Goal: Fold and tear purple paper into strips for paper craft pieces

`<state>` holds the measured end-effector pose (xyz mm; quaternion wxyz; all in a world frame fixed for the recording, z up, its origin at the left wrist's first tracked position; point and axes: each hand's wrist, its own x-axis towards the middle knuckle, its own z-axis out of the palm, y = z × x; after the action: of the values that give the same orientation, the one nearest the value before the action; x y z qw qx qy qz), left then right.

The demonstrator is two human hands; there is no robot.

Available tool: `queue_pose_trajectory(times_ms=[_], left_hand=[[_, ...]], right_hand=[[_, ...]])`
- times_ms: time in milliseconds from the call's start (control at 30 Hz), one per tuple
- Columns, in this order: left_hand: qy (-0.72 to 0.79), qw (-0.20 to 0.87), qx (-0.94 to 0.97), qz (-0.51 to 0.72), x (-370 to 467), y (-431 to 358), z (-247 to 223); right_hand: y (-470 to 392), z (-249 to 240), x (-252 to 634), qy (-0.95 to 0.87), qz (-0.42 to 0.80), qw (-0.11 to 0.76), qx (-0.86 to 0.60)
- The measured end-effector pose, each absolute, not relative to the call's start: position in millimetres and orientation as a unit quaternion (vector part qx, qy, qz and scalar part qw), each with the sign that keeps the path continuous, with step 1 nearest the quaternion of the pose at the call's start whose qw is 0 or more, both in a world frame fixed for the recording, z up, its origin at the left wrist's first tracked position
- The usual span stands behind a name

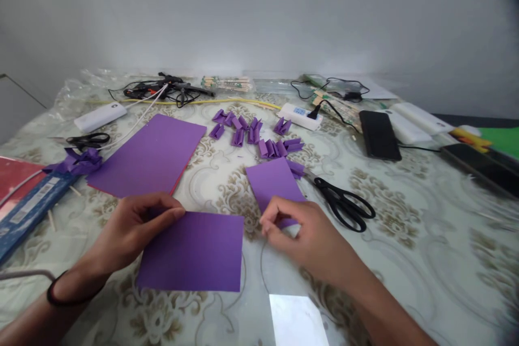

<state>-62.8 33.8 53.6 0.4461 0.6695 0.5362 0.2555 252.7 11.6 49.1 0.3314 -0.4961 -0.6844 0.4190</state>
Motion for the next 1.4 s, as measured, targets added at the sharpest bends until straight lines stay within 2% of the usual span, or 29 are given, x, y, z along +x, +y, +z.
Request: queue_pose_trajectory(times_ms=[133,333,800,967,1133,1267,1400], left_hand=[[0.544,0.475,0.64,0.261,-53.0,29.9,46.1],[0.506,0.471,0.691,0.211,-35.8,23.3,41.2],[0.396,0.436,0.797,0.137,-28.2,13.1,34.7],[0.391,0.423,0.793,0.198,-31.9,13.2,39.1],[0.414,0.399,0.775,0.263,-31.3,13.5,41.8],[0.396,0.399,0.785,0.261,-28.9,13.8,41.9],[0.376,0.418,0.8,0.209,-24.9,12.6,44.0]], right_hand=[[11.3,44.5,246.2,-0.637,0.451,0.365,-0.507],[1.0,27.5,221.8,-0.629,0.513,0.319,-0.489],[-8.3,17.0,205.0,-0.678,0.481,0.305,-0.464],[-7.1,25.3,211.3,-0.706,0.429,0.3,-0.476],[-7.3,26.8,211.6,-0.66,0.494,0.315,-0.47],[-8.3,23.2,207.6,-0.65,0.502,0.326,-0.468],[-11.3,20.6,202.2,-0.678,0.472,0.334,-0.454]])
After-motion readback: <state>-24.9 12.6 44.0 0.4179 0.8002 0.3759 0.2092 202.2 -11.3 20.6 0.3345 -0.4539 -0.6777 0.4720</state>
